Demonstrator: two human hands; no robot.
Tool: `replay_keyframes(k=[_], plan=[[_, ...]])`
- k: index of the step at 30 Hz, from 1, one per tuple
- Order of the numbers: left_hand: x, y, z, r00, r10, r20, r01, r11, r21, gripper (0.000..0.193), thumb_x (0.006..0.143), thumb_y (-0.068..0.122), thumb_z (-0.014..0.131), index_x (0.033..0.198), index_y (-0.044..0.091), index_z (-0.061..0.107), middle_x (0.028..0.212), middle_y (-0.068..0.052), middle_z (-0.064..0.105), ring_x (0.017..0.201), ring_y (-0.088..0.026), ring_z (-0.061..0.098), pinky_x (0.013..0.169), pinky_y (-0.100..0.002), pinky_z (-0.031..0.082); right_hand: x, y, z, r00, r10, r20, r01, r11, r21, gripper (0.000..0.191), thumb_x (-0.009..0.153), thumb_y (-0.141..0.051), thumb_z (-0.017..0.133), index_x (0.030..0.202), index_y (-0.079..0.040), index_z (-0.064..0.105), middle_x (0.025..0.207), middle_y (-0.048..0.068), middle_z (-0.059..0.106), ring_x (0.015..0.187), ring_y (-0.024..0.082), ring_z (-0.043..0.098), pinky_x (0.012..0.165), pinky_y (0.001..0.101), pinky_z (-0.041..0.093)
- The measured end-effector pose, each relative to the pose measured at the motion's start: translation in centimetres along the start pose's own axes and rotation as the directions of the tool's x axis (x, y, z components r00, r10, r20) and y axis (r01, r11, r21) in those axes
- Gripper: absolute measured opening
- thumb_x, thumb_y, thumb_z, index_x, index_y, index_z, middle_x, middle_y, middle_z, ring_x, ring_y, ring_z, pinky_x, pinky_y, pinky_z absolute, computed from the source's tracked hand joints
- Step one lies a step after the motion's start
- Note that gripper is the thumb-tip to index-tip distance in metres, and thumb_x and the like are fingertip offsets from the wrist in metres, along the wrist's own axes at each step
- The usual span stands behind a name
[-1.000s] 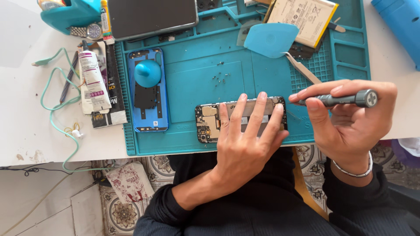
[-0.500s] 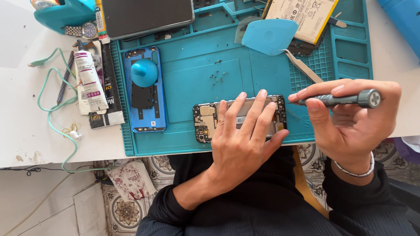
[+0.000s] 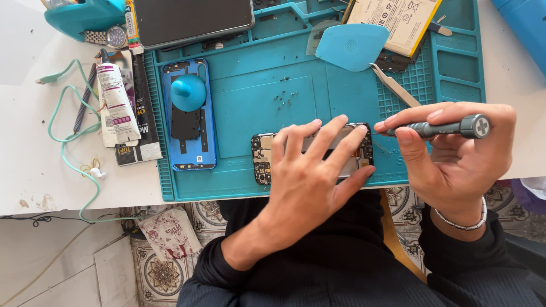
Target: The person repairs a smartphone at a workbench. They use a screwdriver to unscrew components from the opened phone, lift out the battery, reposition the phone body, and continue unscrewing and adjusting small internal parts with the screwdriver and tweezers.
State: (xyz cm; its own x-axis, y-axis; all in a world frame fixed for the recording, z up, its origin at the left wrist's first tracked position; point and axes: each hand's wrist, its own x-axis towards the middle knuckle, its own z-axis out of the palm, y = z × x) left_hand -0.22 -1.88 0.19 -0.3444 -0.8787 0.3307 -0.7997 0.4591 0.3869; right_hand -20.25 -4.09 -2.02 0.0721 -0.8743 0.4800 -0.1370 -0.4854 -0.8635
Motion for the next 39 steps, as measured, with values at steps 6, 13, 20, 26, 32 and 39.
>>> replay_keyframes(k=[6, 13, 20, 26, 32, 39], plan=[[0.7, -0.6, -1.2, 0.996, 0.035, 0.079, -0.033, 0.999, -0.031, 0.055, 0.093, 0.046, 0.076, 0.139, 0.018, 0.064, 0.14, -0.005, 0.059, 0.121, -0.027, 0.054, 0.106, -0.045, 0.04, 0.3, 0.1, 0.0, 1.0, 0.021, 0.011, -0.021, 1.0, 0.003, 0.034, 0.107, 0.0, 0.066, 0.121, 0.002, 0.035, 0.105, 0.017, 0.06, 0.096, 0.03, 0.076, 0.079, 0.0336, 0.063], [1.3, -3.4, -1.4, 0.985, 0.142, 0.099, -0.134, 0.988, -0.082, 0.055, 0.093, 0.051, 0.075, 0.139, 0.024, 0.064, 0.137, 0.002, 0.058, 0.117, -0.026, 0.051, 0.099, -0.042, 0.041, 0.2, -0.2, 0.8, 0.998, 0.068, -0.008, -0.068, 0.998, -0.009, 0.033, 0.107, 0.004, 0.068, 0.121, 0.003, 0.038, 0.102, 0.018, 0.06, 0.101, 0.031, 0.076, 0.086, 0.0355, 0.063], [0.5, -4.3, -1.1, 0.986, 0.128, 0.104, -0.118, 0.989, -0.09, 0.051, 0.095, 0.05, 0.074, 0.139, 0.026, 0.064, 0.138, 0.003, 0.059, 0.119, -0.025, 0.052, 0.1, -0.042, 0.041, 0.3, -0.4, 1.6, 0.995, 0.096, 0.014, -0.096, 0.995, -0.038, 0.033, 0.106, 0.006, 0.067, 0.119, 0.003, 0.037, 0.104, 0.019, 0.061, 0.104, 0.032, 0.075, 0.084, 0.0344, 0.062], [0.3, -4.7, -0.8, 0.987, 0.125, 0.105, -0.116, 0.989, -0.087, 0.051, 0.095, 0.049, 0.074, 0.14, 0.026, 0.065, 0.138, 0.002, 0.058, 0.12, -0.026, 0.052, 0.1, -0.043, 0.04, 0.4, -0.1, 1.9, 0.996, 0.085, 0.037, -0.083, 0.995, -0.055, 0.034, 0.106, 0.007, 0.067, 0.12, 0.002, 0.037, 0.104, 0.023, 0.064, 0.105, 0.032, 0.075, 0.084, 0.0335, 0.062], [0.3, -4.8, -0.7, 0.987, 0.124, 0.102, -0.115, 0.989, -0.095, 0.052, 0.094, 0.05, 0.074, 0.14, 0.027, 0.065, 0.139, 0.003, 0.058, 0.121, -0.026, 0.051, 0.101, -0.043, 0.04, 0.3, -0.1, 1.9, 0.995, 0.079, 0.054, -0.075, 0.995, -0.068, 0.034, 0.106, 0.006, 0.068, 0.121, 0.002, 0.038, 0.104, 0.025, 0.066, 0.104, 0.032, 0.075, 0.082, 0.0327, 0.062], [0.3, -4.8, -0.7, 0.987, 0.126, 0.101, -0.116, 0.989, -0.093, 0.052, 0.095, 0.05, 0.074, 0.14, 0.027, 0.065, 0.139, 0.002, 0.058, 0.122, -0.026, 0.051, 0.102, -0.043, 0.039, 0.4, 0.0, 1.8, 0.995, 0.07, 0.064, -0.065, 0.994, -0.083, 0.034, 0.105, 0.004, 0.068, 0.12, 0.001, 0.038, 0.104, 0.025, 0.066, 0.104, 0.032, 0.075, 0.081, 0.0325, 0.062]])
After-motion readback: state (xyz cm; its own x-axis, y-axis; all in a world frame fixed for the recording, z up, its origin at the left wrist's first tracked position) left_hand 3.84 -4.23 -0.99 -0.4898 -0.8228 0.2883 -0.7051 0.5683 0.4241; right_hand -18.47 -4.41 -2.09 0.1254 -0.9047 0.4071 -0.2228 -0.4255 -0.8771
